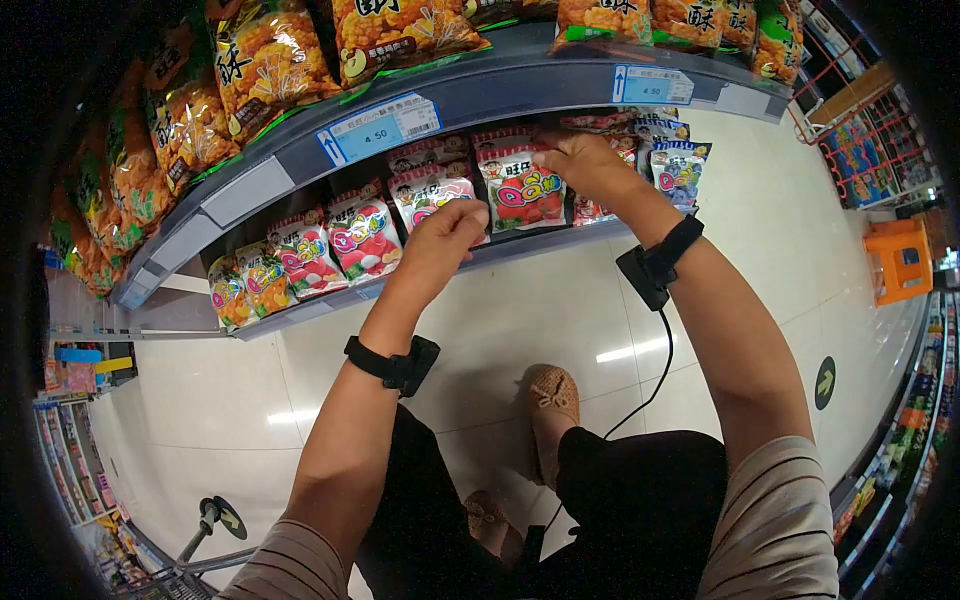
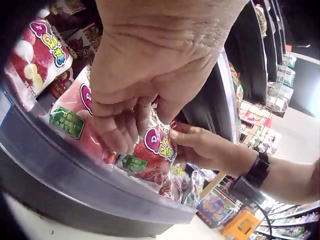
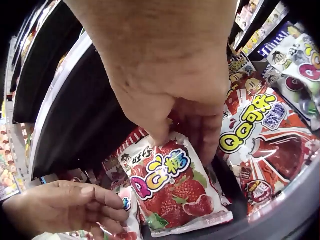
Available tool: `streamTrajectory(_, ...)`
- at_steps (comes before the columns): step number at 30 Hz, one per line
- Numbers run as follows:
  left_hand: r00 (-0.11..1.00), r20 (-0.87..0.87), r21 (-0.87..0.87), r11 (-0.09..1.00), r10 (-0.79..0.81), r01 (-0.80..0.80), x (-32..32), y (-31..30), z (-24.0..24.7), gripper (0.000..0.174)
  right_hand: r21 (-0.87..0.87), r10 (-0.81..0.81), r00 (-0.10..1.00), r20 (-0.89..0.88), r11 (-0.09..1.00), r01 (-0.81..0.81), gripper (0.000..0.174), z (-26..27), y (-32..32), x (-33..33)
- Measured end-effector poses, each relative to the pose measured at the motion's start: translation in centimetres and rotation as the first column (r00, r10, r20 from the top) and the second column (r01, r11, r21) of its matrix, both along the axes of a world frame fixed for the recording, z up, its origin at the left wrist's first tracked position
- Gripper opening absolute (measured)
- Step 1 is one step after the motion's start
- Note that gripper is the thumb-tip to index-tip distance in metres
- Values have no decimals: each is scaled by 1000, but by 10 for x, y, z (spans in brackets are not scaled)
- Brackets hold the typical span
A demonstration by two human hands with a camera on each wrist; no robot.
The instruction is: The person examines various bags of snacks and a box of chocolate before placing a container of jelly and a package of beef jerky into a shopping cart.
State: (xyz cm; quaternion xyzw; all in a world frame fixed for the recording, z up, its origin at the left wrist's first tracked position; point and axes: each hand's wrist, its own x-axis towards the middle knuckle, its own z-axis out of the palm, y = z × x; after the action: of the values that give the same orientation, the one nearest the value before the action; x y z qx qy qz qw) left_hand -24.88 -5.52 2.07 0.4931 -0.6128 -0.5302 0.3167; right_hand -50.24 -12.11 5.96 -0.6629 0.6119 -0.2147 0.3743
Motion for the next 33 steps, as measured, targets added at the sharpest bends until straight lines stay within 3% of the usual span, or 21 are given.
streamTrajectory(3, 999, -43, 18, 1000, -18, 19, -5, 2, -2, 42, -140, 82, 974, -211, 984, -113, 38, 0, 1, 2)
streamTrajectory(9, 999, -13, -16, 999, -51, 51, -16, 5, -2, 56, -454, -11, 885, -466, 861, -228, 35, -15, 4, 8)
streamTrajectory(12, 997, -39, -80, 995, -68, 65, -23, 7, 6, 60, -441, -64, 816, -574, 864, -242, 31, 1, 13, 17)
streamTrajectory(13, 995, -58, -114, 991, -82, 75, -25, 8, 7, 61, -441, -42, 832, -553, 862, -249, 31, -2, 13, 19)
streamTrajectory(19, 997, 13, 147, 986, -77, 74, -34, 8, 18, 60, -496, -36, 912, -408, 848, -188, 32, -12, 15, 22)
streamTrajectory(22, 992, -83, 130, 986, -95, 106, -28, 7, 19, 58, -458, -111, 917, -383, 885, -84, 29, 4, 19, 8)
streamTrajectory(23, 991, -114, 118, 989, -74, 87, -27, 7, 18, 53, -519, -89, 958, -272, 852, -68, 30, -2, 17, -6)
streamTrajectory(26, 994, -107, 121, 992, -10, 23, -23, 6, 24, 46, -583, -237, 929, -285, 812, 28, 34, -7, 14, -42)
streamTrajectory(30, 992, -125, 135, 991, 31, -14, -19, 5, 28, 42, -406, -395, 716, -576, 898, 169, 29, 28, 9, -83)
streamTrajectory(33, 991, -133, 126, 992, 25, -8, -19, 5, 28, 41, -277, -303, 715, -629, 948, 159, 33, 34, 14, -119)
